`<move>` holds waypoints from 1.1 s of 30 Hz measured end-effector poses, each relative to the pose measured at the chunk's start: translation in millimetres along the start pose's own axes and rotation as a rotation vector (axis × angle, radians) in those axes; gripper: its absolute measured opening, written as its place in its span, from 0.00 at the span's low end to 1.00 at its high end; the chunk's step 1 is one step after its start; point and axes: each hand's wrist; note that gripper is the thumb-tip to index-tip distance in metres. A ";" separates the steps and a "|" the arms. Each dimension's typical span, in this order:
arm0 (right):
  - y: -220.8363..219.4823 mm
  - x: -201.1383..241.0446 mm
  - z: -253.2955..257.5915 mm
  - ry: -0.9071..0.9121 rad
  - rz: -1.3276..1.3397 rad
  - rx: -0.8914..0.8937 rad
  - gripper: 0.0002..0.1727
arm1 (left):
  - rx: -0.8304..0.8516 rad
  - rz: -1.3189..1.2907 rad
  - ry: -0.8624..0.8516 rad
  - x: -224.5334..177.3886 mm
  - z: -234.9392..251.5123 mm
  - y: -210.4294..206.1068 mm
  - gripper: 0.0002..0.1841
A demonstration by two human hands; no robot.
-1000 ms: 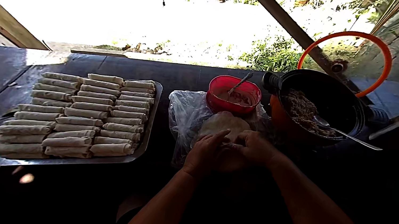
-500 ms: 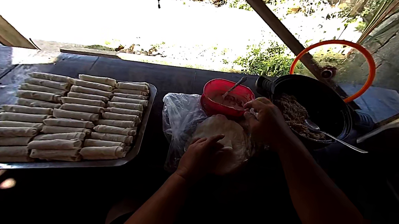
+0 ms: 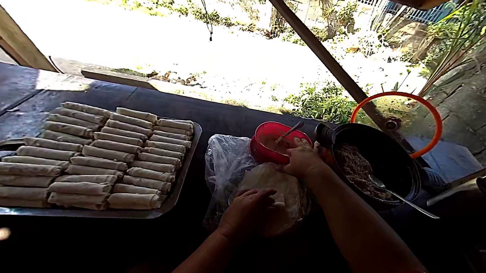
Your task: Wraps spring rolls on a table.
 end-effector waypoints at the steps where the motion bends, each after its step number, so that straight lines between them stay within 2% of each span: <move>1: 0.5 -0.9 -0.6 -0.004 -0.004 -0.001 0.43 | -0.006 -0.001 -0.004 0.1 -0.2 -0.8 0.19; 5: 3.0 -11.0 -2.3 0.003 0.023 0.024 0.38 | -0.014 -0.008 -0.012 1.3 -1.6 -3.4 0.19; 9: 1.6 -31.4 -7.5 0.047 0.335 -0.099 0.23 | -0.013 -0.005 -0.018 1.4 -0.9 -3.6 0.19; 12: -2.7 -40.2 -15.2 0.091 0.515 -0.189 0.20 | -0.007 -0.007 -0.016 0.4 -1.6 -1.6 0.18; 21: -11.3 -33.6 -27.4 0.089 0.476 -0.236 0.09 | -0.070 -0.003 -0.058 3.9 -6.2 -4.7 0.16; 24: -6.6 -30.3 -42.5 0.107 0.539 -0.308 0.08 | -0.065 0.023 -0.076 2.8 -8.1 -3.9 0.14; 28: -1.0 -22.7 -70.7 0.215 0.629 -0.416 0.10 | -0.138 0.101 -0.151 3.3 -12.7 -7.0 0.10; 31: -13.4 -15.7 -86.0 0.288 0.732 -0.347 0.10 | -0.186 0.122 -0.179 2.0 -18.9 -11.8 0.10; 33: -30.3 -9.6 -88.3 0.335 0.747 -0.272 0.14 | -0.191 0.127 -0.175 1.3 -20.9 -13.5 0.11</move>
Point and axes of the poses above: each hand's wrist, its own z-axis towards the middle knuckle, its own y-axis out of the back of the hand, x = y × z, and after that the axes turned 3 degrees about z, right-handed
